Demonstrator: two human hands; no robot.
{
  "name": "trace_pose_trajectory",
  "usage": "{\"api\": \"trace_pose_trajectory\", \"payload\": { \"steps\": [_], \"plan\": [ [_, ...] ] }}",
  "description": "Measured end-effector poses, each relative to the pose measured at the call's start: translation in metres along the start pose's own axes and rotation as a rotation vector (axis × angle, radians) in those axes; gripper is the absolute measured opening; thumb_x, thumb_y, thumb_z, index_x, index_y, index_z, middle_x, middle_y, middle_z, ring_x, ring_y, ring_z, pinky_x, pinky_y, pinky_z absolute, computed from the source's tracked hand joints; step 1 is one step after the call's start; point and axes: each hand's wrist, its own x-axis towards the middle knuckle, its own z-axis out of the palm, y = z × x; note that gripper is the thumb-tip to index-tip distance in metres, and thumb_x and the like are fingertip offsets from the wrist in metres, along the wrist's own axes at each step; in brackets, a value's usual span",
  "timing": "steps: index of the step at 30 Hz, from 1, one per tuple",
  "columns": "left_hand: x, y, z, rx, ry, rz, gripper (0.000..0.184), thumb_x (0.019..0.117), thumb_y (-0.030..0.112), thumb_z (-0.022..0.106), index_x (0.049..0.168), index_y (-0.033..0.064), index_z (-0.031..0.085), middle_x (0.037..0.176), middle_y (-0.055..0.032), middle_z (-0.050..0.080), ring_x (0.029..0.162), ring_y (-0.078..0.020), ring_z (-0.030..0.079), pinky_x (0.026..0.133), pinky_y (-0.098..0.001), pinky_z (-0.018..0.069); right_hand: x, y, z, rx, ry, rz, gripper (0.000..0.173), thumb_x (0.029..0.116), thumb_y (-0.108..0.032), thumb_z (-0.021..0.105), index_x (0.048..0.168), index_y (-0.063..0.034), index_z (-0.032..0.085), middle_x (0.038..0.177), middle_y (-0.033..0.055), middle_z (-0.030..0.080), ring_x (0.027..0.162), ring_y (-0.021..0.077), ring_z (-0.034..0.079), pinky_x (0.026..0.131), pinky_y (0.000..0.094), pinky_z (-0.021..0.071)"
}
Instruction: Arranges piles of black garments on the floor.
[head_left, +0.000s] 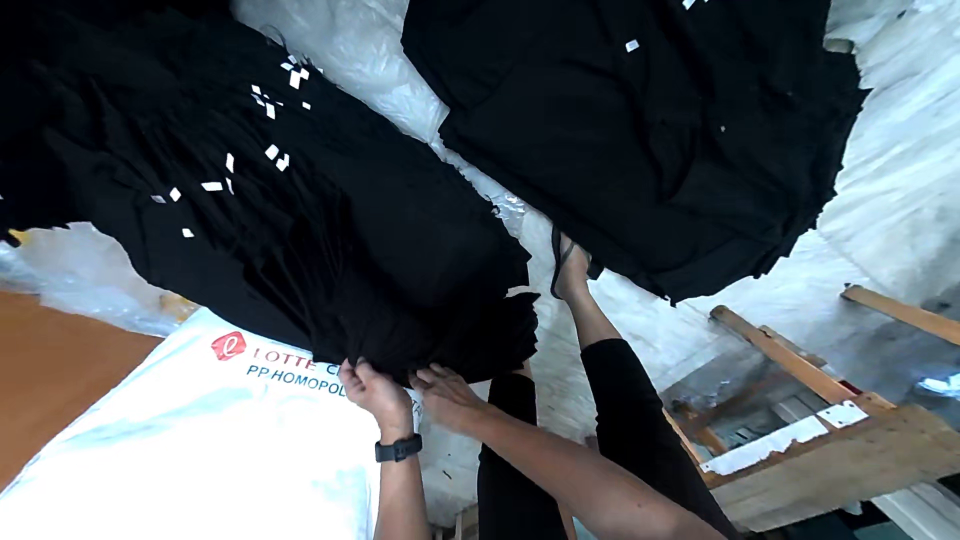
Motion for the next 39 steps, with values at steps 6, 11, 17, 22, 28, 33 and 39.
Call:
{"api": "trace_pose_trajectory", "payload": {
  "steps": [6, 11, 17, 22, 28, 33, 39],
  "plan": [
    [0.005, -0.004, -0.021, -0.116, 0.114, -0.045, 0.022, 0.1069, 0.007, 0.032, 0.117, -0.0017, 0.049, 0.094, -0.0025, 0.059, 0.084, -0.0075, 0.064, 0.079, -0.0304, 0.0576, 0.002, -0.022, 0.036, -0.057, 0.067, -0.013, 0.040, 0.1024, 0.002, 0.045, 0.140, 0.0057, 0.057, 0.140, 0.0227, 0.059, 0.134, 0.0382, 0.052, 0.109, 0.0469, 0.0442],
    [0.003, -0.004, -0.015, -0.160, 0.052, -0.054, 0.019, 0.1060, 0.003, 0.032, 0.113, -0.0005, 0.049, 0.091, -0.0004, 0.060, 0.082, -0.0061, 0.065, 0.078, -0.0294, 0.0584, 0.000, -0.015, 0.028, -0.093, 0.109, 0.022, 0.041, 0.1020, 0.001, 0.047, 0.142, 0.0040, 0.057, 0.138, 0.0223, 0.061, 0.132, 0.0380, 0.055, 0.106, 0.0469, 0.0459],
    [-0.007, -0.007, -0.007, -0.172, 0.002, -0.066, 0.017, 0.1057, 0.003, 0.035, 0.112, 0.0014, 0.050, 0.086, 0.0033, 0.060, 0.073, -0.0012, 0.064, 0.064, -0.0216, 0.0563, 0.011, 0.018, -0.023, -0.029, 0.809, -0.138, 0.033, 0.0883, -0.020, 0.073, 0.114, 0.0014, 0.073, 0.118, 0.0251, 0.068, 0.110, 0.0432, 0.066, 0.091, 0.0550, 0.0545],
    [-0.007, -0.008, -0.011, -0.185, -0.035, -0.051, 0.015, 0.1049, 0.002, 0.035, 0.107, 0.0036, 0.050, 0.077, 0.0064, 0.060, 0.063, 0.0009, 0.061, 0.056, -0.0178, 0.0532, 0.024, 0.051, -0.079, -0.250, 0.032, 0.111, 0.087, 0.0904, -0.071, 0.061, 0.138, 0.0018, 0.059, 0.135, 0.0237, 0.063, 0.137, 0.0386, 0.051, 0.124, 0.0608, 0.0145],
    [0.008, -0.014, -0.022, 0.178, -0.548, -0.012, 0.051, 0.1063, 0.017, 0.040, 0.147, -0.0120, 0.033, 0.143, -0.0269, 0.051, 0.131, -0.0228, 0.054, 0.109, -0.0379, 0.0461, -0.013, 0.074, -0.064, -0.080, 0.081, 0.393, 0.062, 0.1088, -0.047, 0.044, 0.137, 0.0059, 0.058, 0.128, 0.0299, 0.064, 0.127, 0.0445, 0.058, 0.111, 0.0561, 0.0398],
    [0.001, -0.012, -0.009, 0.193, -0.531, -0.039, 0.061, 0.1022, 0.016, 0.056, 0.152, -0.0089, 0.030, 0.153, -0.0300, 0.041, 0.141, -0.0279, 0.047, 0.113, -0.0342, 0.0420, -0.021, 0.086, -0.038, 0.345, 0.430, 0.547, 0.052, 0.1104, -0.036, 0.045, 0.119, 0.0116, 0.065, 0.113, 0.0297, 0.068, 0.113, 0.0401, 0.064, 0.101, 0.0540, 0.0461],
    [-0.012, -0.004, 0.007, 0.437, -0.544, 0.084, 0.061, 0.0910, 0.028, 0.072, 0.134, -0.0110, 0.053, 0.156, -0.0330, 0.033, 0.147, -0.0375, 0.035, 0.117, -0.0451, 0.0352, -0.015, 0.093, -0.034, 0.464, 0.511, 0.592, 0.042, 0.1075, -0.030, 0.054, 0.119, 0.0081, 0.066, 0.116, 0.0269, 0.068, 0.114, 0.0379, 0.064, 0.101, 0.0540, 0.0459]
  ]
}}
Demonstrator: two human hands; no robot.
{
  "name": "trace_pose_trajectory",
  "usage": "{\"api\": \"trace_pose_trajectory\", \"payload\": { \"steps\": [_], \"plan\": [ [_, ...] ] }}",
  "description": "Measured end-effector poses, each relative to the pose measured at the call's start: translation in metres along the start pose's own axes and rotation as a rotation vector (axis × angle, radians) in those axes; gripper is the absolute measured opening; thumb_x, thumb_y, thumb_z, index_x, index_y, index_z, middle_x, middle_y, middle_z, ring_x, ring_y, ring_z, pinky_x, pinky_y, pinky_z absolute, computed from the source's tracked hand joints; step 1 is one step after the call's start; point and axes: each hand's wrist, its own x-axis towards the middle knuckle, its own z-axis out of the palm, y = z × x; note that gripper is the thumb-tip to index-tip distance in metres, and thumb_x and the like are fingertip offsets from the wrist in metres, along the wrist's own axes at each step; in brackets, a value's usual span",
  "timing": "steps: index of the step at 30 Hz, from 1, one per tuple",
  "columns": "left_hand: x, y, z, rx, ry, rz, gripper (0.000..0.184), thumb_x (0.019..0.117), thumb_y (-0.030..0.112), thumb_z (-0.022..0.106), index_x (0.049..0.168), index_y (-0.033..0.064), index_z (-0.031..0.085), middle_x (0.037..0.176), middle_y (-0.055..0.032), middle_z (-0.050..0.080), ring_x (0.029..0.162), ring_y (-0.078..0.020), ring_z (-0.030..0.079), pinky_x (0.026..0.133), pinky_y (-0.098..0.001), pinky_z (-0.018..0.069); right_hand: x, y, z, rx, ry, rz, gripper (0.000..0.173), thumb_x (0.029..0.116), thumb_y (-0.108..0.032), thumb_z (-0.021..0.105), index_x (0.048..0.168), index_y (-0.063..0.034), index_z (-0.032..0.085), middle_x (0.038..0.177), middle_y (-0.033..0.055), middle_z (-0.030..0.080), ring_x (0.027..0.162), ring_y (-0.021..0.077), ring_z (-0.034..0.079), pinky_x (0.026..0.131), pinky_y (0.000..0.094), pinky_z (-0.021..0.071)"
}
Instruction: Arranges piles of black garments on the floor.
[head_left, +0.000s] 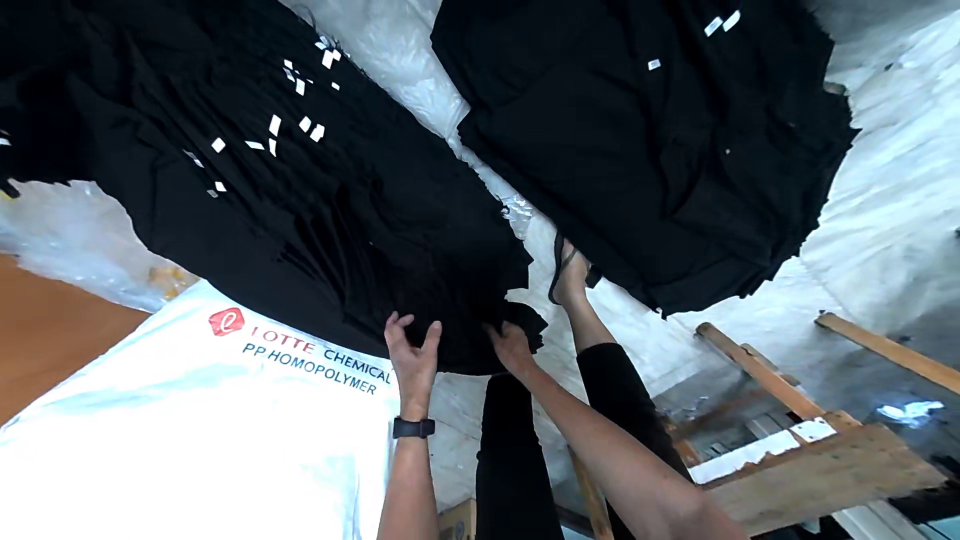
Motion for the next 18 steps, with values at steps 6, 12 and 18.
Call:
{"api": "trace_pose_trajectory", "payload": {
  "steps": [6, 12, 18],
  "plan": [
    [-0.001, 0.014, 0.036, 0.525, 0.016, -0.084, 0.061, 0.0866, 0.033, 0.079, 0.130, -0.0068, 0.063, 0.167, -0.0296, 0.016, 0.153, -0.0473, 0.022, 0.113, -0.0724, 0.0257, -0.039, -0.027, 0.007, -0.415, -0.173, -0.124, 0.044, 0.1095, -0.026, 0.046, 0.127, 0.0100, 0.064, 0.117, 0.0293, 0.069, 0.118, 0.0418, 0.064, 0.104, 0.0528, 0.0455],
    [-0.035, -0.048, -0.001, -0.092, 0.335, 0.026, 0.029, 0.0947, -0.001, 0.056, 0.118, -0.0182, 0.062, 0.136, -0.0335, 0.054, 0.126, -0.0305, 0.056, 0.106, -0.0372, 0.0468, -0.067, -0.030, 0.022, -0.715, -0.304, -0.407, 0.035, 0.1069, -0.014, 0.049, 0.122, 0.0140, 0.063, 0.114, 0.0309, 0.069, 0.116, 0.0448, 0.065, 0.102, 0.0525, 0.0483],
    [-0.033, -0.059, -0.008, -0.202, 0.430, -0.051, 0.023, 0.0968, 0.000, 0.056, 0.113, -0.0164, 0.061, 0.116, -0.0227, 0.062, 0.105, -0.0142, 0.062, 0.094, -0.0263, 0.0511, -0.084, -0.034, 0.042, -0.747, -0.330, -0.520, 0.032, 0.1025, -0.002, 0.047, 0.127, 0.0129, 0.061, 0.105, 0.0266, 0.073, 0.107, 0.0405, 0.070, 0.099, 0.0494, 0.0495]
  ]
}}
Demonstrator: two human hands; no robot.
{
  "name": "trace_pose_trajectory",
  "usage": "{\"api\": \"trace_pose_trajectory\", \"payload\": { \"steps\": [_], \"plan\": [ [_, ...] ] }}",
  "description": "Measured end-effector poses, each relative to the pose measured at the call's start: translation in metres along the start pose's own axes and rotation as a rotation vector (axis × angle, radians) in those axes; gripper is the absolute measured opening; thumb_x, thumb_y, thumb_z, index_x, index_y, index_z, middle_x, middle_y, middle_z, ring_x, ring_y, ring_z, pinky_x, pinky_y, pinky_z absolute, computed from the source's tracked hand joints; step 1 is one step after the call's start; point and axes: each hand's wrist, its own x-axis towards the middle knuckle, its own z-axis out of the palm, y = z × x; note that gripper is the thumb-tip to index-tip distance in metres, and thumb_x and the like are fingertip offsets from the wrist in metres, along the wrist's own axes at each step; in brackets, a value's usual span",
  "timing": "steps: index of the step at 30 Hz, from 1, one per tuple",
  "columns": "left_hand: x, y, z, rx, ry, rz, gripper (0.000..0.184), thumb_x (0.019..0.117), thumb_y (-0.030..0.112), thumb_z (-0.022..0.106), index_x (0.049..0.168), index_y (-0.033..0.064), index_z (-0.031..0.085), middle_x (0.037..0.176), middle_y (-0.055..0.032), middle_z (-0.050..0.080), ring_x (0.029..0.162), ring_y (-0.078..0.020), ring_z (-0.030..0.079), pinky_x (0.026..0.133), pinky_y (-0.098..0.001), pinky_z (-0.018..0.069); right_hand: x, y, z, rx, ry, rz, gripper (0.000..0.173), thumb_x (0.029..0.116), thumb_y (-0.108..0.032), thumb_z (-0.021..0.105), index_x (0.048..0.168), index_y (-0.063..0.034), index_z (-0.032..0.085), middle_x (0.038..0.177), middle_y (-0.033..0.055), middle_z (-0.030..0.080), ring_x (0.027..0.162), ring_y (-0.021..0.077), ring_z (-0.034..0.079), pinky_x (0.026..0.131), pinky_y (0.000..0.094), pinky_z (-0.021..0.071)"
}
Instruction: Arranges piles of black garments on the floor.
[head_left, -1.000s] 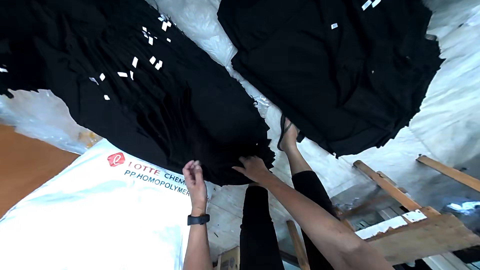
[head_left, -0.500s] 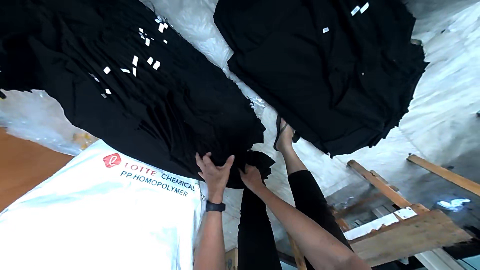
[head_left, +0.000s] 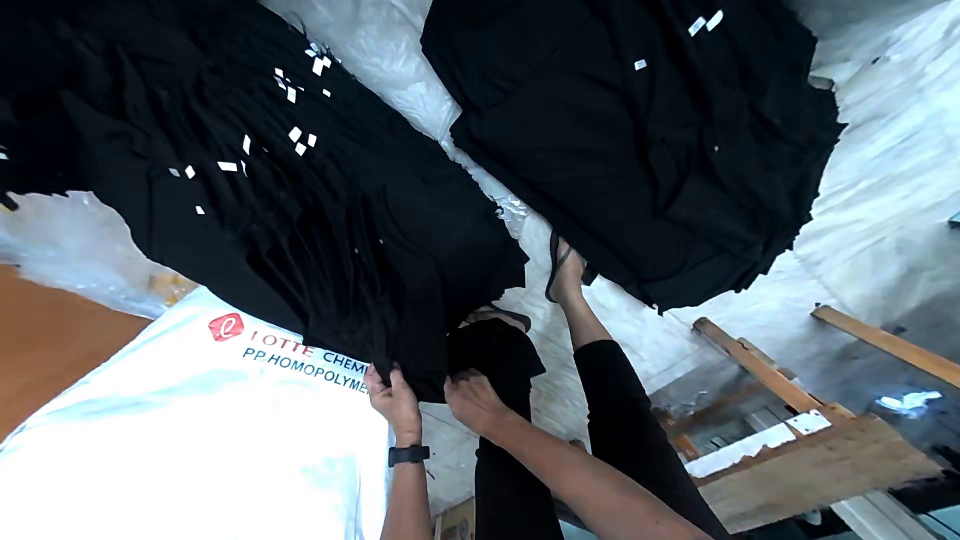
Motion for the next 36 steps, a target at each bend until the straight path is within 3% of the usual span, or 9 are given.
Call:
{"api": "trace_pose_trajectory", "payload": {
  "steps": [5, 7, 11, 15, 19, 24, 28, 33, 36],
  "plan": [
    [0.000, 0.005, 0.005, 0.060, -0.143, 0.171, 0.015, 0.0903, 0.000, 0.065, 0.094, -0.0136, 0.070, 0.113, -0.0229, 0.063, 0.104, -0.0109, 0.062, 0.087, -0.0180, 0.0520, 0.006, 0.028, -0.036, 0.133, -0.050, 0.234, 0.043, 0.1093, -0.018, 0.043, 0.139, 0.0111, 0.053, 0.120, 0.0300, 0.067, 0.121, 0.0439, 0.063, 0.105, 0.0530, 0.0459],
    [-0.003, 0.009, 0.013, 0.075, -0.151, 0.177, 0.015, 0.0898, -0.001, 0.064, 0.094, -0.0140, 0.069, 0.111, -0.0235, 0.062, 0.103, -0.0123, 0.061, 0.087, -0.0181, 0.0511, 0.009, 0.039, -0.048, 0.190, -0.053, 0.306, 0.047, 0.1103, -0.022, 0.042, 0.145, 0.0093, 0.049, 0.126, 0.0300, 0.065, 0.124, 0.0433, 0.061, 0.106, 0.0533, 0.0445],
    [-0.008, 0.014, 0.022, 0.064, -0.141, 0.135, 0.014, 0.0905, -0.002, 0.065, 0.095, -0.0142, 0.070, 0.112, -0.0246, 0.062, 0.104, -0.0144, 0.061, 0.090, -0.0199, 0.0504, 0.013, 0.050, -0.053, 0.201, -0.084, 0.296, 0.047, 0.1100, -0.026, 0.045, 0.139, 0.0107, 0.054, 0.128, 0.0300, 0.063, 0.127, 0.0422, 0.059, 0.107, 0.0533, 0.0430],
    [-0.005, 0.014, 0.019, 0.083, -0.152, 0.162, 0.012, 0.0882, -0.002, 0.065, 0.091, -0.0132, 0.070, 0.110, -0.0236, 0.063, 0.101, -0.0124, 0.061, 0.086, -0.0185, 0.0511, 0.018, 0.048, -0.046, 0.214, -0.106, 0.376, 0.050, 0.1108, -0.028, 0.042, 0.145, 0.0086, 0.049, 0.133, 0.0280, 0.062, 0.129, 0.0397, 0.058, 0.108, 0.0512, 0.0431],
    [-0.007, 0.012, 0.017, 0.091, -0.161, 0.169, 0.014, 0.0893, 0.000, 0.067, 0.092, -0.0125, 0.071, 0.110, -0.0229, 0.063, 0.101, -0.0117, 0.062, 0.086, -0.0179, 0.0515, 0.016, 0.043, -0.037, 0.173, -0.128, 0.362, 0.048, 0.1108, -0.026, 0.042, 0.142, 0.0092, 0.051, 0.134, 0.0280, 0.061, 0.131, 0.0398, 0.056, 0.109, 0.0502, 0.0424],
    [-0.005, -0.002, 0.006, 0.060, -0.224, 0.286, 0.037, 0.0906, 0.010, 0.067, 0.113, -0.0184, 0.063, 0.126, -0.0310, 0.057, 0.107, -0.0200, 0.062, 0.094, -0.0262, 0.0514, 0.018, 0.064, -0.032, 0.247, 0.058, 0.429, 0.044, 0.1086, -0.020, 0.045, 0.143, 0.0052, 0.052, 0.140, 0.0258, 0.057, 0.135, 0.0397, 0.052, 0.111, 0.0512, 0.0413],
    [0.009, -0.013, -0.004, -0.042, -0.140, 0.122, 0.037, 0.0970, 0.005, 0.059, 0.123, -0.0203, 0.053, 0.129, -0.0298, 0.053, 0.108, -0.0171, 0.061, 0.092, -0.0241, 0.0524, 0.020, 0.088, -0.030, 0.362, 0.110, 0.417, 0.051, 0.1085, -0.026, 0.047, 0.153, -0.0001, 0.045, 0.154, 0.0212, 0.048, 0.146, 0.0361, 0.041, 0.121, 0.0549, 0.0259],
    [0.029, -0.028, -0.012, 0.003, -0.141, -0.125, 0.042, 0.1024, 0.007, 0.056, 0.136, -0.0156, 0.045, 0.129, -0.0281, 0.057, 0.103, -0.0157, 0.062, 0.090, -0.0265, 0.0508, 0.023, 0.090, -0.035, 0.405, 0.096, 0.424, 0.071, 0.1027, -0.046, 0.057, 0.153, 0.0013, 0.043, 0.157, 0.0233, 0.043, 0.149, 0.0367, 0.036, 0.122, 0.0567, 0.0240],
    [0.033, -0.034, -0.016, 0.005, -0.128, -0.178, 0.041, 0.1033, 0.007, 0.055, 0.138, -0.0141, 0.045, 0.128, -0.0267, 0.057, 0.098, -0.0145, 0.060, 0.087, -0.0273, 0.0499, 0.029, 0.094, -0.031, 0.373, 0.247, 0.390, 0.066, 0.0982, -0.049, 0.063, 0.135, 0.0058, 0.061, 0.143, 0.0261, 0.053, 0.138, 0.0399, 0.047, 0.113, 0.0545, 0.0372]
  ]
}}
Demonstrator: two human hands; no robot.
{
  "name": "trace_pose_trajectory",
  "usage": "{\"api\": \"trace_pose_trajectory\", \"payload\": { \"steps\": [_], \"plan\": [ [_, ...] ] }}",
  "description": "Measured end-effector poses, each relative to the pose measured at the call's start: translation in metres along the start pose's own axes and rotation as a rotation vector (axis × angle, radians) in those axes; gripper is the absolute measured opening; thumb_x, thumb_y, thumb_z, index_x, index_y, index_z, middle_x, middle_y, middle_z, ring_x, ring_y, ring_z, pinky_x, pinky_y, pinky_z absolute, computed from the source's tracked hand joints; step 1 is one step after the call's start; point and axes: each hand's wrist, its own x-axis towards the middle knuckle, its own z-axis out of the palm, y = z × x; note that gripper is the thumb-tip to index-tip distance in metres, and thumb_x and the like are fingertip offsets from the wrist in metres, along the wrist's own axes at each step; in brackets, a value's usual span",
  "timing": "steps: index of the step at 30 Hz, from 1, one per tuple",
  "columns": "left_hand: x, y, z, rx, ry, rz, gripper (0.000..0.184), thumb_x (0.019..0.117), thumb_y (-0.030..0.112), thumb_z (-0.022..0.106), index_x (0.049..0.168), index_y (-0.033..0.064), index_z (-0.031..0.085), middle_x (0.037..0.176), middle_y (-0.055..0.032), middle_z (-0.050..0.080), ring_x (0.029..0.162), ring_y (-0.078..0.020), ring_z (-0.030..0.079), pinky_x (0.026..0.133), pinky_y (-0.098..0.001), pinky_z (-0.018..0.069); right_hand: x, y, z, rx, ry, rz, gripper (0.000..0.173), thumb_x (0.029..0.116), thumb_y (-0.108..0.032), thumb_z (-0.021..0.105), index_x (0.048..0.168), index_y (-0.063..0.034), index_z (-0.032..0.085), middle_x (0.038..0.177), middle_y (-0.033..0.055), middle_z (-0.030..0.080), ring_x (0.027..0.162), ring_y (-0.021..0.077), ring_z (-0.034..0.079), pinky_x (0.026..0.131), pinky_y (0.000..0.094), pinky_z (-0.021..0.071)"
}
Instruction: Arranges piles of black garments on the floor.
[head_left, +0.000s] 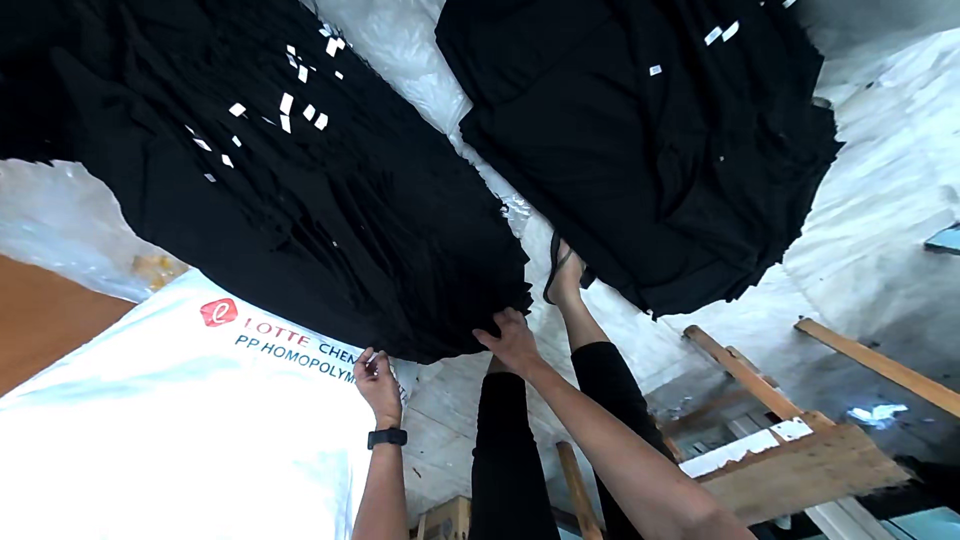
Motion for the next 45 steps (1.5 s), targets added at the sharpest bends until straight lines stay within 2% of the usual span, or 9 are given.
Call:
{"api": "trace_pose_trajectory", "payload": {
  "steps": [4, 14, 19, 22, 28, 32, 37, 40, 45],
  "plan": [
    [-0.001, 0.009, 0.005, -0.023, -0.003, 0.034, 0.043, 0.1033, 0.007, 0.054, 0.139, -0.0153, 0.043, 0.129, -0.0278, 0.057, 0.104, -0.0145, 0.060, 0.091, -0.0253, 0.0497, 0.021, -0.011, -0.017, 0.098, 0.049, -0.043, 0.067, 0.0942, -0.049, 0.070, 0.122, 0.0116, 0.066, 0.136, 0.0293, 0.058, 0.131, 0.0442, 0.052, 0.113, 0.0601, 0.0333],
    [0.003, 0.042, 0.056, -0.257, -0.022, -0.263, 0.059, 0.1127, 0.038, 0.029, 0.156, -0.0015, 0.027, 0.153, -0.0250, 0.041, 0.137, -0.0293, 0.047, 0.112, -0.0467, 0.0412, 0.050, -0.035, -0.022, 0.239, 0.181, 0.069, 0.090, 0.0930, -0.059, 0.067, 0.157, -0.0041, 0.038, 0.152, 0.0275, 0.047, 0.139, 0.0471, 0.045, 0.113, 0.0672, 0.0318],
    [0.009, 0.039, 0.065, -0.330, -0.075, -0.252, 0.055, 0.1127, 0.034, 0.033, 0.155, -0.0008, 0.032, 0.151, -0.0230, 0.046, 0.135, -0.0255, 0.051, 0.112, -0.0431, 0.0437, 0.075, -0.056, -0.036, 0.819, 0.008, 0.206, 0.064, 0.0944, -0.054, 0.068, 0.128, 0.0006, 0.063, 0.129, 0.0214, 0.064, 0.121, 0.0321, 0.061, 0.102, 0.0549, 0.0494],
    [0.007, 0.040, 0.054, -0.349, -0.155, -0.107, 0.050, 0.1072, 0.012, 0.043, 0.153, -0.0017, 0.028, 0.139, -0.0199, 0.053, 0.119, -0.0173, 0.060, 0.099, -0.0349, 0.0528, 0.054, -0.096, -0.034, 0.416, -0.205, -0.065, 0.047, 0.0938, -0.016, 0.073, 0.134, 0.0047, 0.060, 0.129, 0.0272, 0.063, 0.121, 0.0391, 0.061, 0.102, 0.0583, 0.0490],
    [-0.039, 0.082, 0.081, 0.036, -0.260, 0.169, 0.083, 0.0991, 0.006, 0.061, 0.159, -0.0104, 0.006, 0.161, -0.0334, 0.026, 0.148, -0.0318, 0.039, 0.120, -0.0395, 0.0358, 0.051, -0.085, -0.070, 0.000, 0.003, -0.351, 0.037, 0.1010, -0.016, 0.060, 0.136, -0.0040, 0.065, 0.127, 0.0215, 0.069, 0.120, 0.0406, 0.064, 0.100, 0.0651, 0.0481],
    [-0.023, 0.060, 0.138, 0.133, -0.434, 0.125, 0.101, 0.0916, 0.011, 0.075, 0.166, 0.0181, 0.007, 0.153, -0.0271, 0.031, 0.100, -0.0310, 0.066, 0.081, -0.0430, 0.0600, 0.074, -0.043, -0.091, 0.116, 0.340, 0.045, 0.037, 0.1052, -0.012, 0.048, 0.140, -0.0026, 0.059, 0.126, 0.0243, 0.066, 0.115, 0.0437, 0.064, 0.095, 0.0641, 0.0482],
    [-0.052, 0.039, 0.100, 0.013, -0.498, 0.262, 0.034, 0.0985, 0.008, 0.060, 0.125, -0.0137, 0.061, 0.112, -0.0267, 0.068, 0.101, -0.0268, 0.070, 0.090, -0.0384, 0.0579, 0.026, -0.054, -0.079, 0.129, 0.289, -0.064, 0.032, 0.1062, -0.009, 0.051, 0.135, 0.0007, 0.060, 0.126, 0.0238, 0.065, 0.112, 0.0379, 0.065, 0.098, 0.0554, 0.0506],
    [-0.045, 0.053, 0.083, -0.133, -0.154, 0.276, 0.025, 0.0987, 0.005, 0.058, 0.110, -0.0165, 0.053, 0.090, -0.0149, 0.062, 0.082, -0.0108, 0.062, 0.077, -0.0260, 0.0535, 0.015, -0.055, -0.053, 0.259, 0.330, -0.121, 0.028, 0.1046, -0.006, 0.053, 0.128, 0.0043, 0.064, 0.119, 0.0233, 0.068, 0.102, 0.0338, 0.068, 0.093, 0.0499, 0.0544],
    [0.019, 0.109, 0.067, -0.116, -0.159, 0.195, 0.069, 0.1030, 0.034, 0.059, 0.157, 0.0043, 0.027, 0.158, -0.0207, 0.037, 0.136, -0.0289, 0.050, 0.106, -0.0441, 0.0487, -0.003, -0.056, -0.005, 0.300, 0.235, -0.234, 0.026, 0.1012, -0.006, 0.057, 0.121, 0.0060, 0.067, 0.113, 0.0217, 0.069, 0.096, 0.0288, 0.069, 0.089, 0.0441, 0.0566]
  ]
}}
